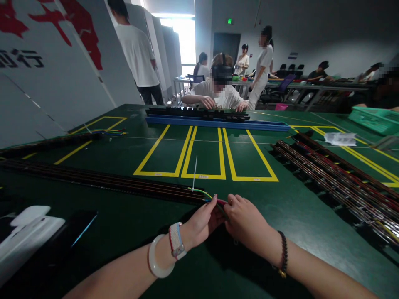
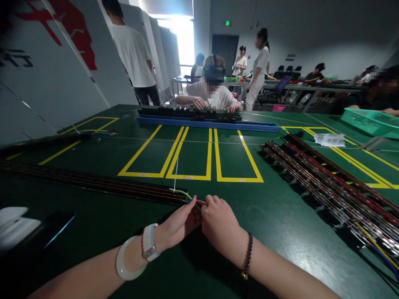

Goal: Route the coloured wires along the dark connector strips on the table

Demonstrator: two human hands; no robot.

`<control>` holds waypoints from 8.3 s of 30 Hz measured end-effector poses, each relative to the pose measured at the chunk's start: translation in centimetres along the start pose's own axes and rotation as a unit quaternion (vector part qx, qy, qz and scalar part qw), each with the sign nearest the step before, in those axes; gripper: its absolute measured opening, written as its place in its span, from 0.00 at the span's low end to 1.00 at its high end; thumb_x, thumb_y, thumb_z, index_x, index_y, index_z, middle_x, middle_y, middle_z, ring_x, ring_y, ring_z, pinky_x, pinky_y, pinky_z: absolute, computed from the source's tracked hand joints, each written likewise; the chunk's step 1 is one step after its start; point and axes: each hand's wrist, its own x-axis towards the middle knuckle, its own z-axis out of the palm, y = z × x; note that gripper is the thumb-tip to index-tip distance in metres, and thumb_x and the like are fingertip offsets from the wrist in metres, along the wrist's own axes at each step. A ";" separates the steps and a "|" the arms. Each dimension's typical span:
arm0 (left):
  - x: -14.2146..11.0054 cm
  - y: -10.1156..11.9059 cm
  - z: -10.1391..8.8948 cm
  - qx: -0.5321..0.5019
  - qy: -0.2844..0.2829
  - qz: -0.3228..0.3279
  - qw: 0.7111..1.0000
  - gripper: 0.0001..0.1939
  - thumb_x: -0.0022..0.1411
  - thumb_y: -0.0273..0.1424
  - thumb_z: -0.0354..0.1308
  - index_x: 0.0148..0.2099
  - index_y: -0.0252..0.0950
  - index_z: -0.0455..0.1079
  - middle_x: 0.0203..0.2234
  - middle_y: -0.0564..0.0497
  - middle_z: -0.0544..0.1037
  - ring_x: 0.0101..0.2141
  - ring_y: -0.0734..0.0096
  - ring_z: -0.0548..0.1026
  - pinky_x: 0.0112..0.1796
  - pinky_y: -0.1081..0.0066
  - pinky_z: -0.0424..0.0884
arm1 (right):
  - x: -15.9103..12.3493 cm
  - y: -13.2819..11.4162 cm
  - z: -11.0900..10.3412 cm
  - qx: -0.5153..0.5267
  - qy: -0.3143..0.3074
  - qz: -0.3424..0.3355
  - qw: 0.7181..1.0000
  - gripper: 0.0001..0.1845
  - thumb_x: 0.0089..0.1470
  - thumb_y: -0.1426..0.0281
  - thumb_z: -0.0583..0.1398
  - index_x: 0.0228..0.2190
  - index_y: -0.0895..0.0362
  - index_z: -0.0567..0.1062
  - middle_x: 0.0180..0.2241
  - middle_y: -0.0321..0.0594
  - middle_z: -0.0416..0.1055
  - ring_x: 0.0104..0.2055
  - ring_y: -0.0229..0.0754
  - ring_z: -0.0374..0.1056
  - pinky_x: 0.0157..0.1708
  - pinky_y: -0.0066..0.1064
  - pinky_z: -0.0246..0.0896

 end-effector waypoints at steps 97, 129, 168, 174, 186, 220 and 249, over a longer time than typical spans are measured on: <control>-0.8 6.5 -1.1 0.615 -0.121 -0.200 0.753 0.22 0.62 0.47 0.41 0.33 0.32 0.59 0.22 0.43 0.73 0.23 0.63 0.75 0.28 0.64 0.71 | 6.2 10.8 6.0 0.330 0.116 -0.133 0.927 0.15 0.57 0.60 0.58 0.39 0.55 0.77 0.37 0.39 0.73 0.37 0.36 0.66 0.41 0.29 0.56; -0.6 5.0 -2.4 0.429 -0.203 -0.190 0.859 0.23 0.62 0.44 0.49 0.44 0.26 0.62 0.43 0.32 0.72 0.43 0.59 0.75 0.46 0.59 0.69 | 5.6 8.0 3.4 0.355 -0.009 -0.067 0.932 0.39 0.48 0.50 0.61 0.54 0.62 0.66 0.49 0.49 0.65 0.48 0.44 0.63 0.49 0.33 0.58; 0.6 -0.1 -0.1 0.061 0.022 0.004 0.998 0.08 0.64 0.30 0.47 0.35 0.31 0.62 0.30 0.50 0.71 0.28 0.81 0.70 0.30 0.79 0.66 | 1.8 -2.0 2.8 -0.211 0.077 -0.083 0.971 0.12 0.54 0.77 0.54 0.38 0.66 0.75 0.34 0.52 0.65 0.34 0.46 0.60 0.32 0.36 0.55; 0.4 0.0 -0.2 0.052 0.008 0.003 0.999 0.07 0.63 0.27 0.48 0.33 0.29 0.63 0.26 0.51 0.71 0.26 0.80 0.69 0.32 0.76 0.66 | 0.5 -0.1 -0.7 -0.112 0.056 -0.110 0.986 0.07 0.54 0.73 0.57 0.34 0.59 0.76 0.34 0.46 0.67 0.36 0.45 0.62 0.35 0.35 0.54; 0.6 -0.1 -0.9 0.050 -0.045 0.012 0.998 0.06 0.59 0.26 0.52 0.30 0.29 0.64 0.25 0.51 0.70 0.26 0.79 0.69 0.32 0.75 0.64 | -0.1 -0.4 -1.3 -0.087 0.058 -0.091 0.990 0.07 0.53 0.74 0.58 0.35 0.58 0.76 0.35 0.45 0.69 0.36 0.45 0.63 0.35 0.36 0.54; -0.2 0.6 0.2 0.047 -0.025 -0.027 0.998 0.08 0.62 0.29 0.51 0.34 0.29 0.64 0.29 0.48 0.74 0.32 0.73 0.74 0.41 0.69 0.68 | 0.8 2.3 -2.6 0.201 -0.109 0.023 0.973 0.11 0.50 0.64 0.57 0.25 0.59 0.74 0.24 0.37 0.69 0.23 0.33 0.58 0.20 0.27 0.45; 0.2 0.4 -0.9 0.141 -0.090 -0.032 0.985 0.14 0.64 0.37 0.47 0.31 0.31 0.57 0.23 0.52 0.66 0.30 0.71 0.72 0.46 0.62 0.67 | 5.6 9.6 6.8 0.267 0.217 0.049 0.938 0.17 0.54 0.56 0.58 0.31 0.57 0.76 0.31 0.41 0.70 0.34 0.39 0.64 0.33 0.29 0.56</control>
